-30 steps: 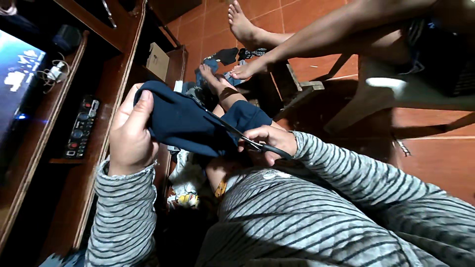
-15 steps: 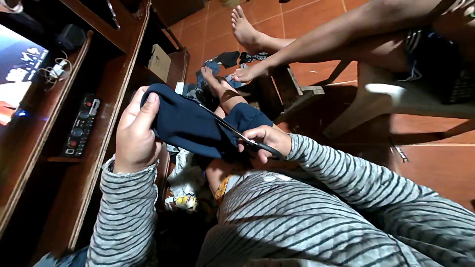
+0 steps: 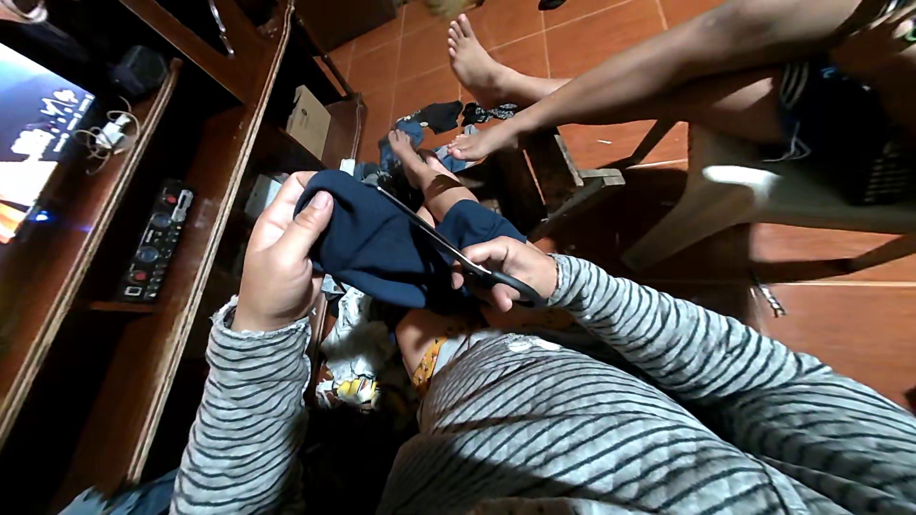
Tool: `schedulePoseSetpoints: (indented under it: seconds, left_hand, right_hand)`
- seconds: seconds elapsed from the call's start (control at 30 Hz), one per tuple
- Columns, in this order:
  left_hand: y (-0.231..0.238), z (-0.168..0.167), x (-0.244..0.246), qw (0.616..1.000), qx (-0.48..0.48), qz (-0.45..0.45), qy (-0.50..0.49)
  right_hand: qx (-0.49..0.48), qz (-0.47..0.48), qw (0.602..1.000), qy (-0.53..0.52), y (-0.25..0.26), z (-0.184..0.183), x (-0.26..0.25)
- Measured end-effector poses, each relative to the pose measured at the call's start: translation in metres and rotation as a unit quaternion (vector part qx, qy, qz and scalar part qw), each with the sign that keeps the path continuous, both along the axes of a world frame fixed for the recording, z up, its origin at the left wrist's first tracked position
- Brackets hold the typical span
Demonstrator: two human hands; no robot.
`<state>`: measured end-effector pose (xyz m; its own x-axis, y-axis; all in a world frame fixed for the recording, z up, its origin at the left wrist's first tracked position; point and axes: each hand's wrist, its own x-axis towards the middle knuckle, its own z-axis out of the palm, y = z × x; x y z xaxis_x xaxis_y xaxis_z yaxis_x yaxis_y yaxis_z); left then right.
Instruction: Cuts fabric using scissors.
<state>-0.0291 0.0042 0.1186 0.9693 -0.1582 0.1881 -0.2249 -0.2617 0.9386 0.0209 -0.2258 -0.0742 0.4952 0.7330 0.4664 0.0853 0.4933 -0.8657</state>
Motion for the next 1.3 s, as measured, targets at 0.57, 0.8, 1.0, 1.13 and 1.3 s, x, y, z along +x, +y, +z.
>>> schedulePoseSetpoints:
  seconds: [0.57, 0.8, 1.0, 1.13, 1.3]
  left_hand:
    - [0.019, -0.001, 0.005, 0.997, -0.037, 0.015, 0.064]
    - [0.013, -0.001, 0.005, 0.999, 0.042, 0.002, -0.014]
    - [0.012, -0.002, 0.004, 0.999, 0.04, 0.001, -0.013]
    - [0.011, -0.001, 0.004, 0.999, 0.045, 0.01, -0.013]
    - [0.01, 0.0, 0.005, 0.996, 0.023, 0.081, -0.018]
  right_hand:
    - [-0.04, -0.023, 0.999, -0.024, -0.012, -0.014, -0.007]
    - [0.007, 0.03, 1.0, -0.008, -0.006, -0.014, -0.006]
    - [0.001, 0.029, 1.0, -0.004, -0.006, -0.011, -0.005]
    - [0.0, 0.036, 0.999, 0.028, -0.006, -0.013, -0.006]
    - [-0.015, 0.028, 0.998, 0.045, -0.008, -0.014, -0.007]
